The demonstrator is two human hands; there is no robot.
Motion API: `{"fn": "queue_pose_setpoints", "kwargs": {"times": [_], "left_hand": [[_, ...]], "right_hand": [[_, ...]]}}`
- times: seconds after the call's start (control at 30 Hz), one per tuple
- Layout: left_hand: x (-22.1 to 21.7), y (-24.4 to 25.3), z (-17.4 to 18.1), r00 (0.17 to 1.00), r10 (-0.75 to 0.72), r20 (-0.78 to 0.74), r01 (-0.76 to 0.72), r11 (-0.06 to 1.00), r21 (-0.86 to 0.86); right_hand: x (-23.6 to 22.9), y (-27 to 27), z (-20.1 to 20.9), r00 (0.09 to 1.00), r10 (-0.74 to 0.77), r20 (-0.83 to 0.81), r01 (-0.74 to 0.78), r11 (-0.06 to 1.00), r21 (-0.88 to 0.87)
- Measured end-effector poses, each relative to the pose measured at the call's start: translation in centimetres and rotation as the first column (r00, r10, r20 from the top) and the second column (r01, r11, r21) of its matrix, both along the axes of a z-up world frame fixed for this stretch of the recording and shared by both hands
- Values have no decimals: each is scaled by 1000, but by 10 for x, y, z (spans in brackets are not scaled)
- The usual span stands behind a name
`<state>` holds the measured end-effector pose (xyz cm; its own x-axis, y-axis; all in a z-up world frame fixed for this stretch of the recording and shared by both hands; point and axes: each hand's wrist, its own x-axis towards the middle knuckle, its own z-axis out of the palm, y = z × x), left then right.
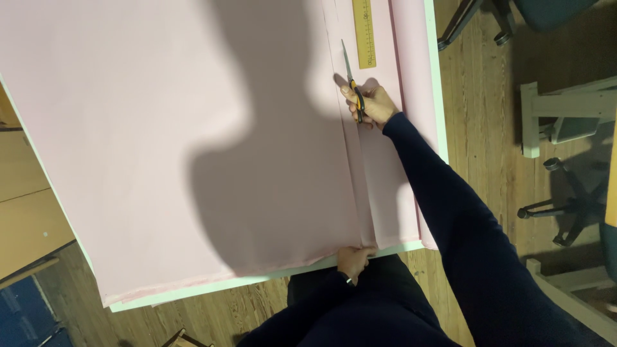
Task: Cutting a strip of pink leather from a large roll using a ruler for guidance and scissors.
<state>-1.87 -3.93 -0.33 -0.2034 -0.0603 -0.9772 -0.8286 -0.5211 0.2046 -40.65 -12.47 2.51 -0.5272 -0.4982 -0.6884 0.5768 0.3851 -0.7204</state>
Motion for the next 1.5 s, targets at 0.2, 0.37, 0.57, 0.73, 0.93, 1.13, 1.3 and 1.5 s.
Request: {"fn": "queue_pose_setpoints", "kwargs": {"times": [0.2, 0.37, 0.57, 0.73, 0.93, 1.13, 1.3, 1.5], "left_hand": [[-9, -21, 18, 984, -176, -20, 177, 977, 122], [-86, -85, 81, 361, -787, -499, 689, 586, -426], [-166, -143, 0, -333, -936, 110, -162, -59, -985], [-179, -162, 18, -358, -921, -155, 74, 137, -988], [-178, -163, 17, -368, -924, -106, 81, 82, -993], [-177, -163, 15, -352, -928, -122, 66, 105, -992], [-176, -164, 12, -355, -928, -109, 61, 94, -994], [-176, -164, 14, -360, -930, -70, 41, 59, -997]], "right_hand": [[-5, -10, 13, 1000, 10, 9, -10, 999, 35], [-8, -11, 11, 1000, -10, -3, 10, 1000, -26], [-8, -10, 14, 1000, 8, -13, -9, 998, -55], [-13, -17, 19, 1000, 15, -21, -14, 999, 37], [-31, -25, 10, 994, 86, -60, -94, 986, -140], [-46, -33, 12, 998, 65, -7, -64, 997, 29], [-57, -38, 21, 997, 79, -8, -78, 993, 92], [-68, -47, 21, 996, 90, -23, -87, 993, 78]]}}
